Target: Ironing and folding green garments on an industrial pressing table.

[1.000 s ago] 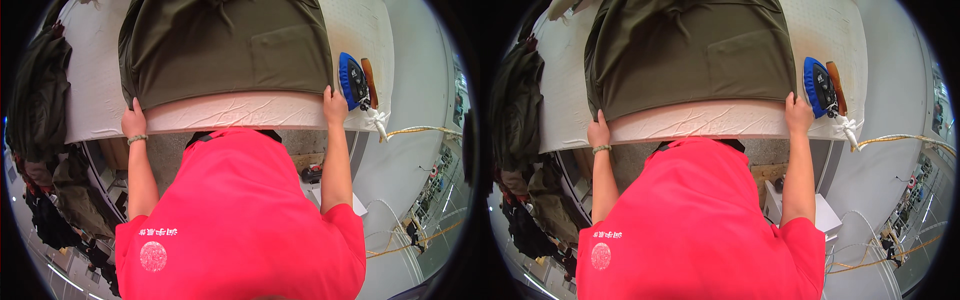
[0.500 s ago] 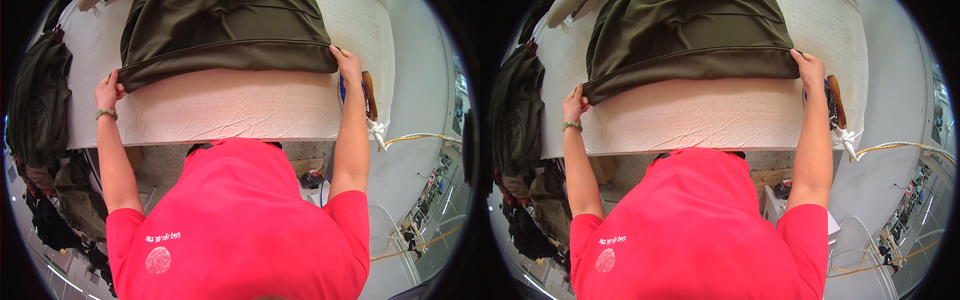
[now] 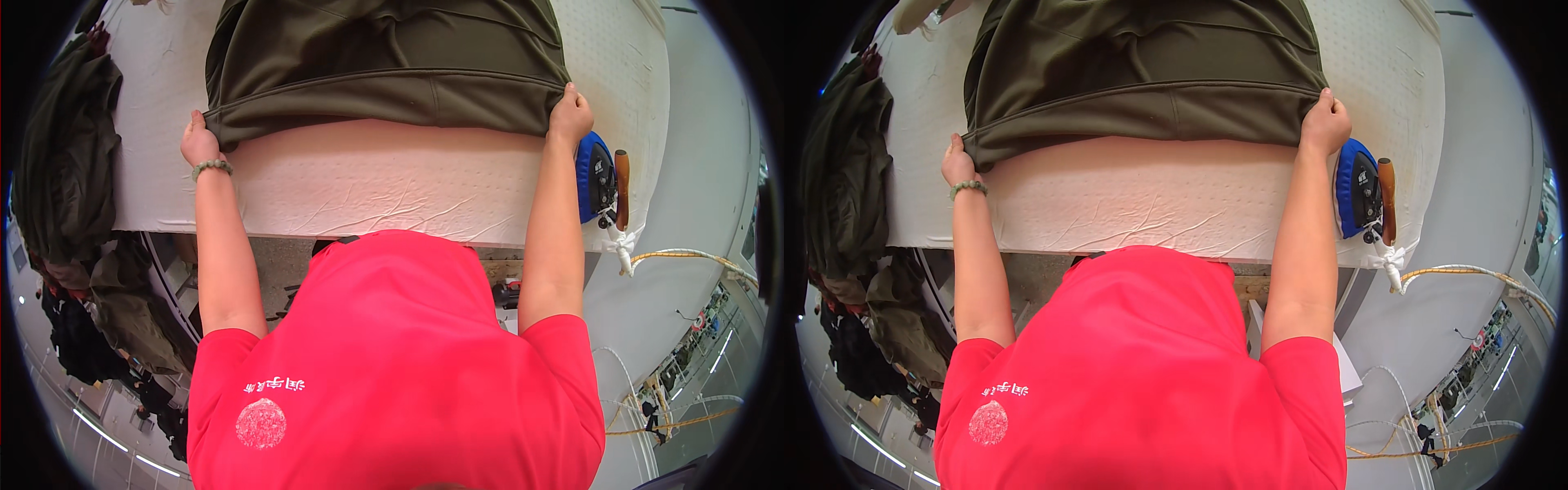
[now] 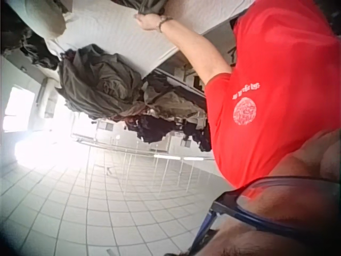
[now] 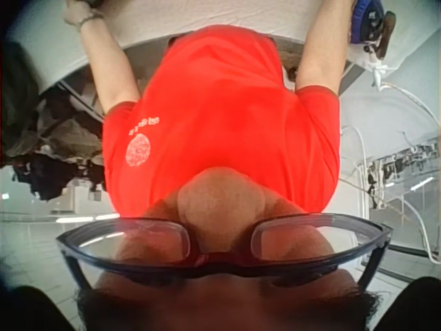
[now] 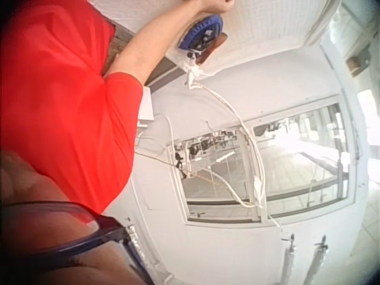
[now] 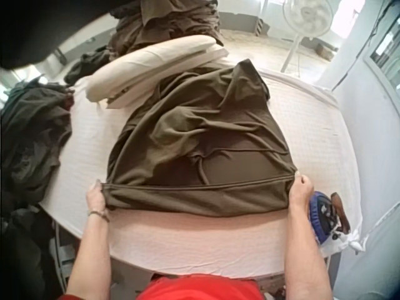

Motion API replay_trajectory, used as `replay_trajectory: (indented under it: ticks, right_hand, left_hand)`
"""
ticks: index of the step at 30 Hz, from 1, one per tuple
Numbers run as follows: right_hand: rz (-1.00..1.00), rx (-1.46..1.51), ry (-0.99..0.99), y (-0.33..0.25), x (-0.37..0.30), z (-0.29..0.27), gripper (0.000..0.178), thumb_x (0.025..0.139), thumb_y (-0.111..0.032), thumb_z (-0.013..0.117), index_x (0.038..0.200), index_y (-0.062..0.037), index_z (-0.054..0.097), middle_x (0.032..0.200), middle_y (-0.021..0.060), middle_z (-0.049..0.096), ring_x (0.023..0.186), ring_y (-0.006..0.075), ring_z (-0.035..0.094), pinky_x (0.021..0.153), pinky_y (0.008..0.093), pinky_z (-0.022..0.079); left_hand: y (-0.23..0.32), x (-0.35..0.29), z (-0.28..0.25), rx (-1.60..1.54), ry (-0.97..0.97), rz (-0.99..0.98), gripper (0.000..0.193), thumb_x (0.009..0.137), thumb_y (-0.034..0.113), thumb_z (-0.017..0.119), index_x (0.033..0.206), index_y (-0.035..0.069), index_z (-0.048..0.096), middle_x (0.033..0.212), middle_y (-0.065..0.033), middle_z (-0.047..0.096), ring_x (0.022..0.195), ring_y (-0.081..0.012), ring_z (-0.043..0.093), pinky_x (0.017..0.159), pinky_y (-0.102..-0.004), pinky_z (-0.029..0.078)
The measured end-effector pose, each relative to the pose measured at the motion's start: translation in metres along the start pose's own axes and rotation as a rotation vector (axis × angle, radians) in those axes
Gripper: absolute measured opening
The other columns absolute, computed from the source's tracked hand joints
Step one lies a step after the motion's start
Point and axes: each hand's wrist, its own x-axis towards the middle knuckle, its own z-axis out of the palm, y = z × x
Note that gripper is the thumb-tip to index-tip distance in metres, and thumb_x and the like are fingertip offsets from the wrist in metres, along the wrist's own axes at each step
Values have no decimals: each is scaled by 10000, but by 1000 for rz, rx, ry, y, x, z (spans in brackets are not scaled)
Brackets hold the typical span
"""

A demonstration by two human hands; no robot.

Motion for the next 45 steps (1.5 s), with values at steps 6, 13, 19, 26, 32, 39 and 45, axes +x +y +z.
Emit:
replay_trajectory:
  ticks: [6, 13, 19, 26, 32, 39, 45]
  right_hand:
    - [78, 45, 35, 1, 4, 16, 439, 943, -365, 657, 844, 56, 731, 748, 174, 707, 716, 268, 652, 727, 412, 494]
    - [165, 184, 43, 13, 15, 10, 448, 950, -373, 644, 814, 45, 730, 776, 196, 715, 726, 297, 654, 740, 417, 495]
    - [73, 263, 18, 10, -3, -4, 431, 1001, -343, 638, 862, 64, 670, 779, 102, 673, 731, 175, 540, 729, 380, 464]
    - [143, 467, -464, 26, -66, -121, 350, 1004, -331, 646, 988, 16, 684, 772, 22, 660, 776, 128, 618, 737, 292, 499]
    - [-320, -211, -71, 40, -62, -68, 411, 950, -388, 704, 1035, 13, 679, 832, 71, 695, 807, 151, 645, 771, 348, 534]
    - [33, 309, -559, 8, -53, -107, 357, 952, -364, 722, 960, -10, 676, 812, 24, 656, 776, 95, 602, 717, 285, 493]
    - [156, 850, -559, -3, -104, -223, 243, 1010, -279, 646, 906, -61, 675, 853, -26, 655, 769, 40, 586, 709, 223, 470]
  left_hand:
    - [2, 4, 16, -13, 241, -72, 432, 1014, 299, 664, 1206, -87, 665, 1083, -149, 709, 925, -242, 665, 860, -379, 554]
    - [20, 14, 14, -188, 185, -366, 435, 1007, 320, 669, 1194, -72, 665, 1184, -156, 683, 981, -267, 660, 853, -433, 573]
    - [16, 8, -19, -274, -393, -299, 380, 1077, 350, 527, 1152, -3, 643, 1129, -118, 696, 1070, -274, 665, 972, -444, 520]
    - [33, -31, -118, -422, -835, -194, 277, 1041, 385, 593, 1072, 112, 630, 975, -30, 680, 1075, -194, 631, 1013, -381, 450]
    - [40, -37, -46, 198, -525, -263, 372, 939, 439, 724, 1071, 93, 686, 972, -17, 701, 909, -207, 683, 899, -332, 532]
    - [114, -73, -28, -168, -712, -75, 410, 871, 207, 693, 1198, -38, 660, 1156, -148, 717, 1024, -294, 691, 953, -416, 548]
    - [207, -112, -128, -438, -709, -78, 513, 819, 211, 611, 1264, -45, 627, 1246, -193, 684, 1146, -332, 657, 1064, -452, 496]
